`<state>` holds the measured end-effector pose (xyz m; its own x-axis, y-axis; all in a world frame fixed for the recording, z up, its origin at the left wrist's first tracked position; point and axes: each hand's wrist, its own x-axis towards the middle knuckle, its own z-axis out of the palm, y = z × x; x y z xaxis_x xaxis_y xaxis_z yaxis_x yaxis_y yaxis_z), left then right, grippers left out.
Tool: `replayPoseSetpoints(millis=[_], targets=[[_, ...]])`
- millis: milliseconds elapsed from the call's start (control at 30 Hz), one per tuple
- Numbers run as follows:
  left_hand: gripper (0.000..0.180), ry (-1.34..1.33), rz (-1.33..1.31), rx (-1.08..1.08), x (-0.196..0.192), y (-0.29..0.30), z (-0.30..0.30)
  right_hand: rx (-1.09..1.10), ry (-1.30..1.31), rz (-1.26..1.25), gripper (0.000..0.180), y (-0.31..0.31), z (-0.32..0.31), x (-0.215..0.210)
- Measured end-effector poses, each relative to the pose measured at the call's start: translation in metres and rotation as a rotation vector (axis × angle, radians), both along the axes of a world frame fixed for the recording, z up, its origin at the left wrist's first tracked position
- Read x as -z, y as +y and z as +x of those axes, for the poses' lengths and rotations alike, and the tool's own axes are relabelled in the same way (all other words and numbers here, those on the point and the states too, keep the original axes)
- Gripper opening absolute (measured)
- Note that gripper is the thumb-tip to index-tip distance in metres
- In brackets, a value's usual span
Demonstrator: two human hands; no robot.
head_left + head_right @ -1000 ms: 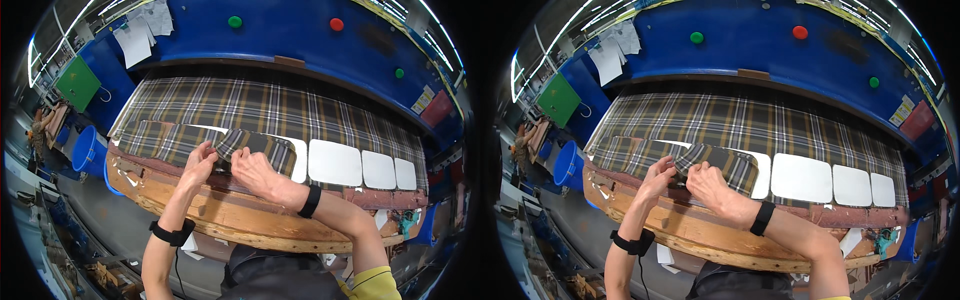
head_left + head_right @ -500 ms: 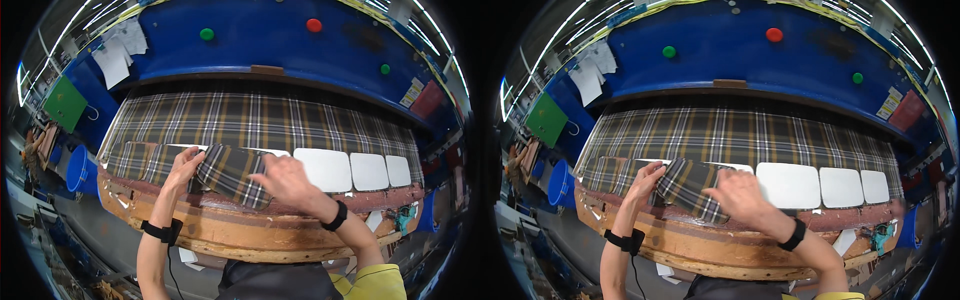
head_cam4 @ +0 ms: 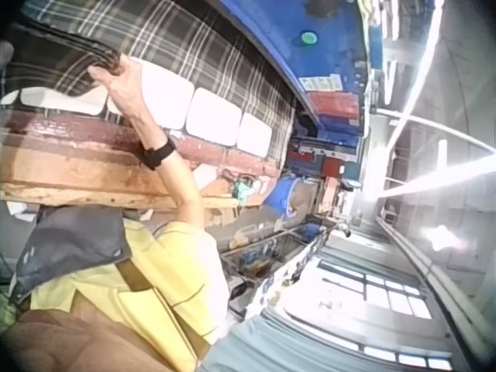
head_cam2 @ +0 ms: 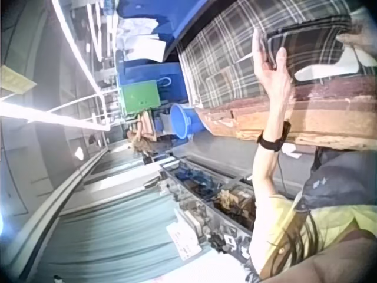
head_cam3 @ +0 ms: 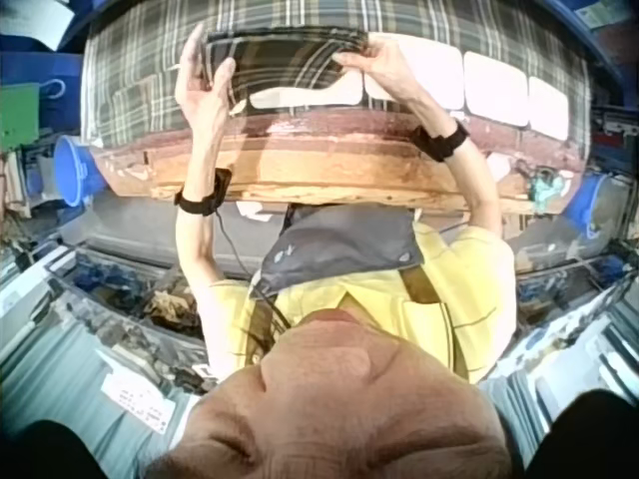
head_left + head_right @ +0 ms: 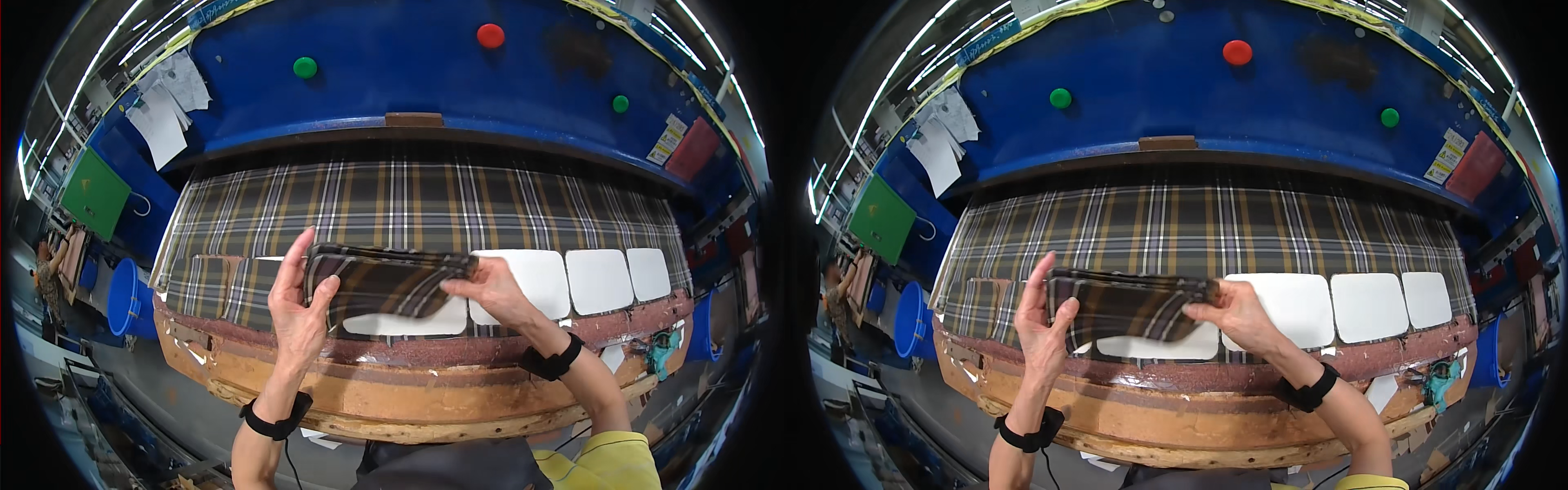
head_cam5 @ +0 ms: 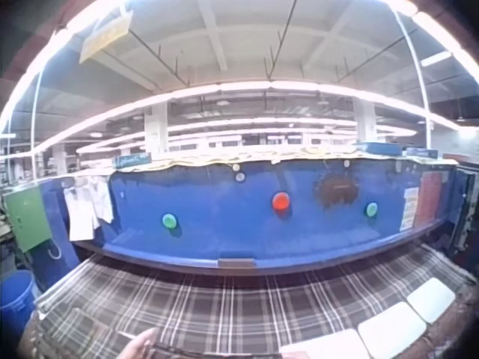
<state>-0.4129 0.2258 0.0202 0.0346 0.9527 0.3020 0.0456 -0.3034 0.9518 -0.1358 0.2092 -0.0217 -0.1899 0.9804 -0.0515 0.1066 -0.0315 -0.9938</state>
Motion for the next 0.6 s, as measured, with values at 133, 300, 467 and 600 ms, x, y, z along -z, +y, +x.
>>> replayPoseSetpoints(millis=[133, 300, 467, 600], targets=[[0.07, -0.049, 0.037, 0.111, 0.016, 0.001, -0.019, 0.043, -0.002, 0.183, 0.018, 0.0, -0.003, -0.013], [0.069, -0.08, -0.387, 0.168, 0.039, 0.001, -0.011, -0.08, -0.154, 0.112, 0.02, 0.007, -0.014, 0.003], [0.067, -0.027, -0.153, 0.131, 0.031, -0.001, -0.006, -0.018, -0.027, 0.331, 0.021, -0.005, -0.035, -0.005], [0.071, 0.226, -0.214, 0.198, 0.046, -0.004, -0.021, -0.123, -0.067, 0.099, 0.023, 0.0, -0.021, 0.009]])
